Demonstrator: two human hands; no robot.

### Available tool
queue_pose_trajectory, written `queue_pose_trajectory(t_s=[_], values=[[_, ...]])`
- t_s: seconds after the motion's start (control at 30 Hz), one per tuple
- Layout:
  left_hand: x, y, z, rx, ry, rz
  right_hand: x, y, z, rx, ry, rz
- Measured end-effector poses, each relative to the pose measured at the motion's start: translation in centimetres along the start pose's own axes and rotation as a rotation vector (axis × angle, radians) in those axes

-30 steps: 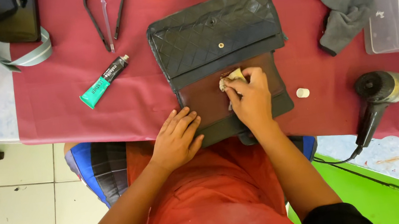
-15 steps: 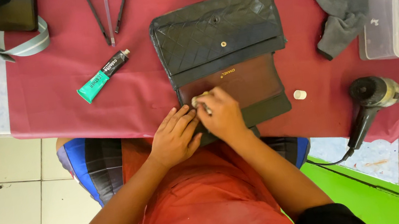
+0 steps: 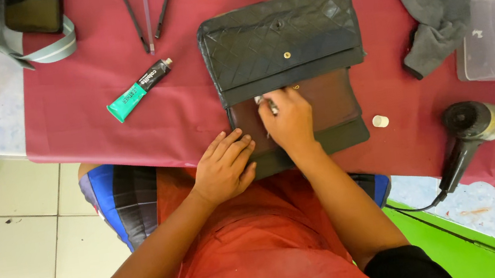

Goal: The person cleans a black quilted handbag by wiping its exterior and interior with a cloth. They apply a substance from a tube onto the cloth and continue wiping the bag's surfaces. Finally, they use a hairdryer to dry the handbag.

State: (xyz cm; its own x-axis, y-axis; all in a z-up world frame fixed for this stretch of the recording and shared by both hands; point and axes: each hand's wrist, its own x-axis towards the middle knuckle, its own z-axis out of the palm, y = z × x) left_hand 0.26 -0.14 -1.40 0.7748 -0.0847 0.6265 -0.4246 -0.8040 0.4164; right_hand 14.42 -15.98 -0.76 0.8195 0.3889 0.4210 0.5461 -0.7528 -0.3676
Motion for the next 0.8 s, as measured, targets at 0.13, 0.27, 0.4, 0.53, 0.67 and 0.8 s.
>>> queue_pose_trajectory(t_s=[0.13,0.27,0.4,0.53,0.67,0.8], values=[[-0.2,0.0,0.3,0.025,0.008,0.0,-0.5,-3.2,0.4,0.107,-0.044,-0.029],[-0.3,0.0,0.4,0.038,0.034,0.007,-0.2,-0.2,-0.5,0.099,-0.095,-0.028],[-0.7,0.0,0.8,0.03,0.111,0.042,0.3,0.2,-0.3,-0.028,-0.059,-0.011],[-1.0,0.1,1.0,-0.006,0.123,0.045,-1.5,-4.1,0.0,0.207,-0.152,-0.033],[-0.5,0.2,0.4,0.003,0.161,0.055,0.1,-1.3,0.3,0.047,-0.088,-0.035],[-0.4,0.2,0.2,-0.021,0.182,0.071,-3.0,-4.2,-1.1,0.202,-0.185,-0.042]])
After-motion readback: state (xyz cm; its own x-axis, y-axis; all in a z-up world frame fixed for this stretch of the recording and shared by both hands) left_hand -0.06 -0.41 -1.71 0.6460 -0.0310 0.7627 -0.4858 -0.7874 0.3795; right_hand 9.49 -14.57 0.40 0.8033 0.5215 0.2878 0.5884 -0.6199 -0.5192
